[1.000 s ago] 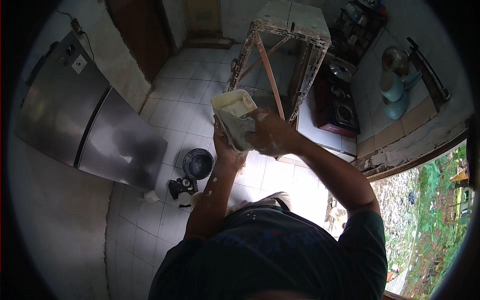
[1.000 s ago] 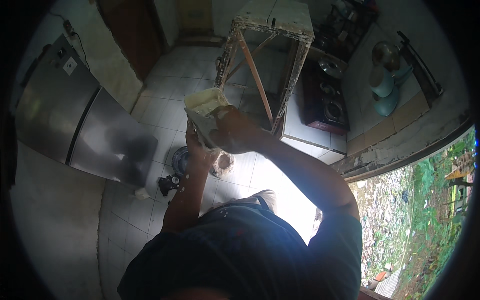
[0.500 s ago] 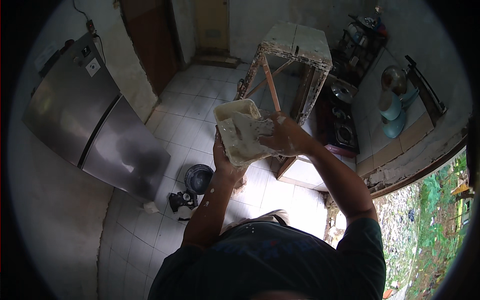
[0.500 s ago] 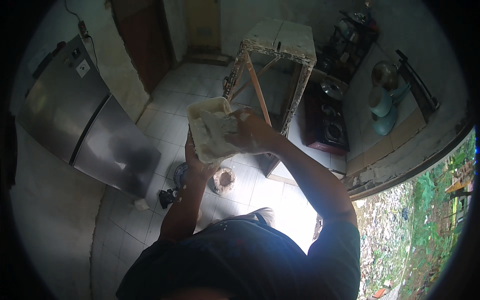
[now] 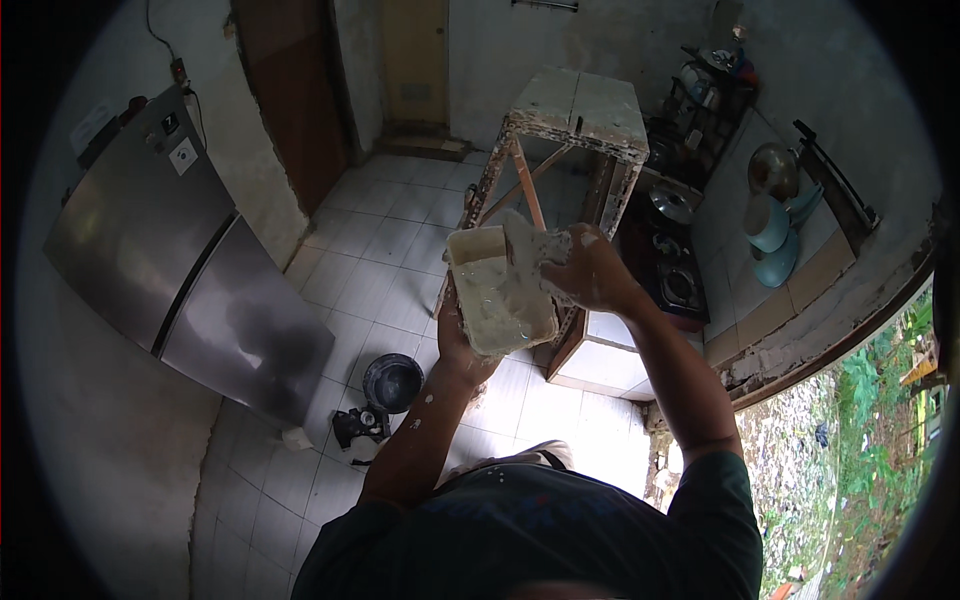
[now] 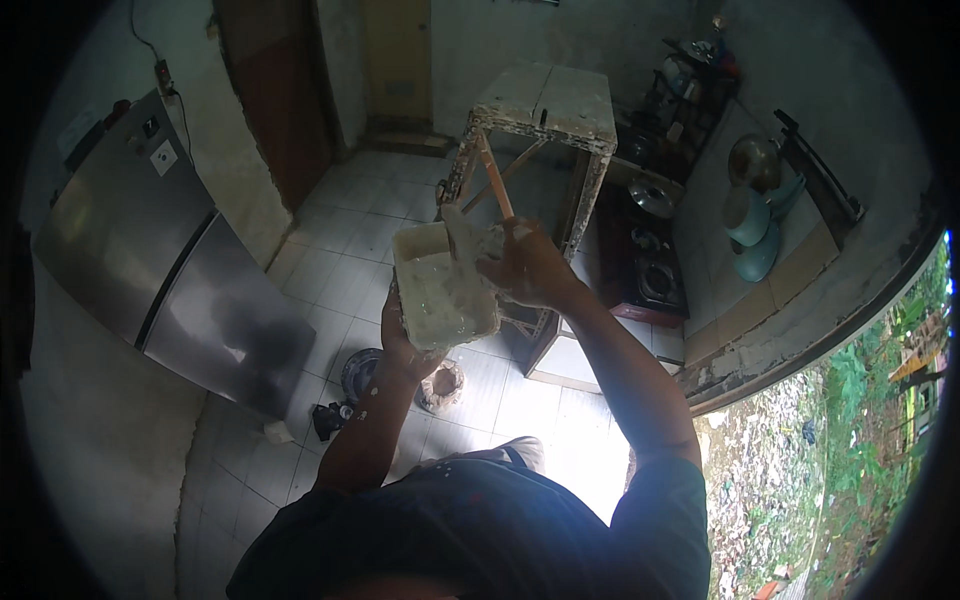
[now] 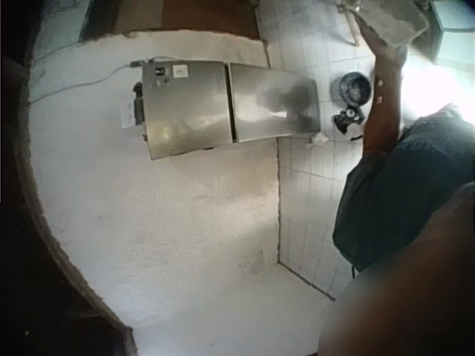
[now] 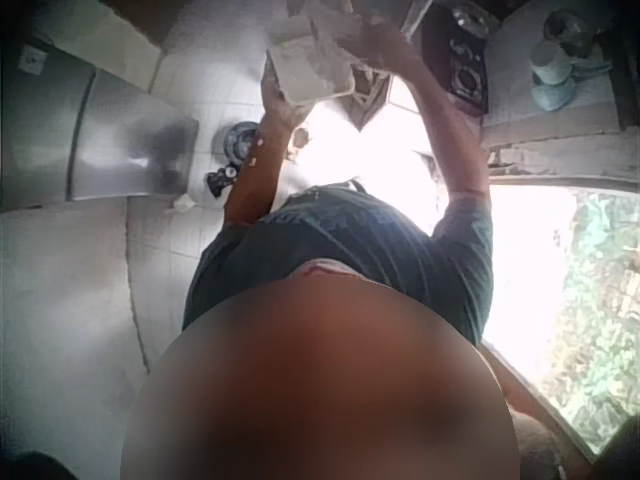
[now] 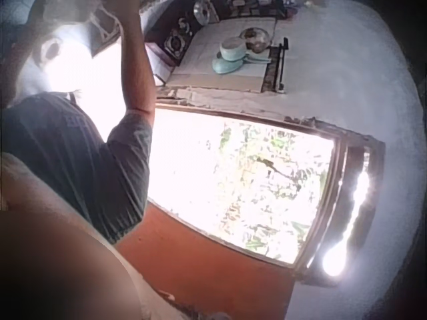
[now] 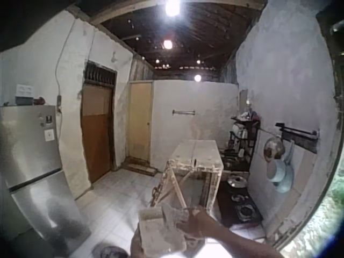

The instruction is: Apply plaster or putty to a damaged area of a wall using a spatula.

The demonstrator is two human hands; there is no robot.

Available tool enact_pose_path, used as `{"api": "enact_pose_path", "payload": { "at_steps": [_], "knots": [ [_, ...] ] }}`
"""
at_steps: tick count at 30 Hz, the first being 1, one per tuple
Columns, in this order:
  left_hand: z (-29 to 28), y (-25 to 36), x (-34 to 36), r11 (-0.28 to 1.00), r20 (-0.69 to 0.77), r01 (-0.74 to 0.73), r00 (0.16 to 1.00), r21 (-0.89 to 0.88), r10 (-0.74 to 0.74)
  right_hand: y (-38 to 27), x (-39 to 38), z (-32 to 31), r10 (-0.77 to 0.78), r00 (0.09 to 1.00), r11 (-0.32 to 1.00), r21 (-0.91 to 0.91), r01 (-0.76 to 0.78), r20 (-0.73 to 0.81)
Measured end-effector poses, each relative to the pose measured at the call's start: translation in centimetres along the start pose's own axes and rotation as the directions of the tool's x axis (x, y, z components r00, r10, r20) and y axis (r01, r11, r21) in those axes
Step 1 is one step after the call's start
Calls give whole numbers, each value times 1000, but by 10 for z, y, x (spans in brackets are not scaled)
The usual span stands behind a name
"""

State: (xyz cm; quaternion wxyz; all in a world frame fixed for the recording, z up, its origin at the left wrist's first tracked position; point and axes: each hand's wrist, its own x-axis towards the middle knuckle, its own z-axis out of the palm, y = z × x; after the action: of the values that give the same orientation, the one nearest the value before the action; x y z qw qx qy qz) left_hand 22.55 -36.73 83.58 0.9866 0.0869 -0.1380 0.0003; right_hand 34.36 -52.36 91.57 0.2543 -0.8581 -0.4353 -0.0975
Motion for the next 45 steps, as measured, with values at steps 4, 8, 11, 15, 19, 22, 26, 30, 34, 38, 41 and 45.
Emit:
{"api": "enact_pose_path", "payload": {
  "at_steps": [4,8,11,15,19,22,26,30,34,38,41,45],
  "knots": [
    [5,-10,8,1000,-15,1,1000,-28,-2,-11,-7,7,205,973,813,537,-227,101],
    [4,-9,14,1000,13,26,1000,-5,-26,-26,-25,-15,60,996,988,143,-51,-61],
    [1,-16,20,994,32,82,996,-76,-80,1,-15,-35,176,979,947,255,-197,106],
    [-11,-24,26,984,108,141,986,-105,-130,-2,-18,-27,260,966,951,178,-253,-15],
    [-6,-31,29,983,124,162,981,-85,-150,-5,-39,-32,225,974,940,260,-219,4],
    [-2,-36,34,990,202,135,969,36,-140,9,-54,-39,182,983,967,179,-179,1],
    [-7,-48,40,982,140,187,974,-39,-180,13,-46,-54,267,957,948,210,-241,-109],
    [1,-68,49,946,126,299,951,-127,-284,14,-52,-50,110,957,988,138,-75,-268],
    [15,-73,52,944,155,326,937,-56,-314,4,-71,-60,149,983,895,438,-89,-105],
    [13,-76,58,911,87,398,916,-104,-391,28,-74,-90,234,972,972,23,-234,14],
    [16,-81,61,915,111,399,914,-59,-391,29,-64,-93,273,956,962,17,-273,-106],
    [19,-84,67,926,82,376,923,14,-376,39,-67,-73,139,959,983,150,-104,-247]
  ]
}}
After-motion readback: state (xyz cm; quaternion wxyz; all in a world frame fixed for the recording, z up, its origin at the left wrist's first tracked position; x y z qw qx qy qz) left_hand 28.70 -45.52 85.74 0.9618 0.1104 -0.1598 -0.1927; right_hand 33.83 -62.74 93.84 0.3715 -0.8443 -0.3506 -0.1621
